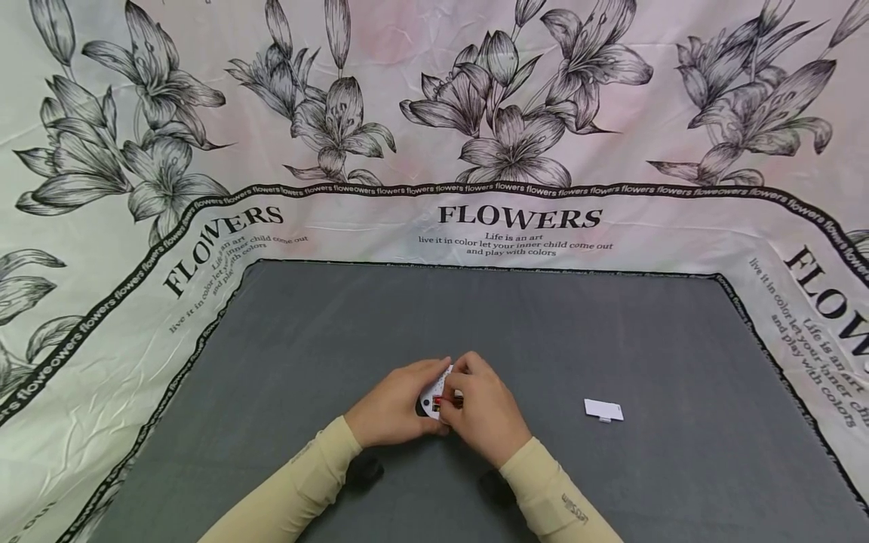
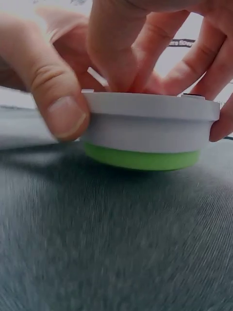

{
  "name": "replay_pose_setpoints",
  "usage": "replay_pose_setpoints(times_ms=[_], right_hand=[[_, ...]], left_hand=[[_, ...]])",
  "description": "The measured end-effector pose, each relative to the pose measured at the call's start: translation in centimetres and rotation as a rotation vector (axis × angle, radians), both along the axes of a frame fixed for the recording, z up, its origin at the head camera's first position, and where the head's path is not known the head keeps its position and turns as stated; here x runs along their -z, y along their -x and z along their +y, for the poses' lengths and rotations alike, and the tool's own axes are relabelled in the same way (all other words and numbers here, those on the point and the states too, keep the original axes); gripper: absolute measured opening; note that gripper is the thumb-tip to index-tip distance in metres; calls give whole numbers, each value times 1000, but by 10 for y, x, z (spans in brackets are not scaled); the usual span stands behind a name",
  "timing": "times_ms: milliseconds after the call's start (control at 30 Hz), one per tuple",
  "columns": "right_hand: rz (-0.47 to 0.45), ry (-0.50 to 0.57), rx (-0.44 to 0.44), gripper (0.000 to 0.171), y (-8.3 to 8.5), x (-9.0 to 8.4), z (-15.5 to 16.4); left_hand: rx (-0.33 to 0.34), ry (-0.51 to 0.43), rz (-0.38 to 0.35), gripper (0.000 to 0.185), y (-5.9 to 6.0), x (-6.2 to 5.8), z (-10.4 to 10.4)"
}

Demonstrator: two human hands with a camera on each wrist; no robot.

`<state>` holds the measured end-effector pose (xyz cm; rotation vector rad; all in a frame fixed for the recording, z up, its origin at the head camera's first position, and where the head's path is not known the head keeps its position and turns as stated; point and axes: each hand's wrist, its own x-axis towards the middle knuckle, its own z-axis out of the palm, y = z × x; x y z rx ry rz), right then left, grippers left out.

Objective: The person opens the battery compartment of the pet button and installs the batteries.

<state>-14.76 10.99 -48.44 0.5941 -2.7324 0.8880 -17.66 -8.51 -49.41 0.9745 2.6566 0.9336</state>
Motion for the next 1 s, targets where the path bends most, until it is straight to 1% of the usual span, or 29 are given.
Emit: replay_pose_setpoints(times_ms=[167,367,467,633,800,1000], right_hand=[[-15,-5,-22,27,1,-4,7],[-8,-19,-50,22,0,-5,14],[-11,-22,-55,20,-2,-5,18],[-8,-39,-37,19,-5,-6,30],[31,-71,-2,17,-9,-10,51],[37,-102,46,18,-11,-8,83]], left_hand=[[6,-2,-45,100,1,-4,2],[8,9,-61,101,3,-6,6],[15,13,-67,100,4,-5,8],[19,12,-81,100,4,-3,12],[-12,13,-100,101,4,-1,13],[-65,10,-130,101,1,-2,4]])
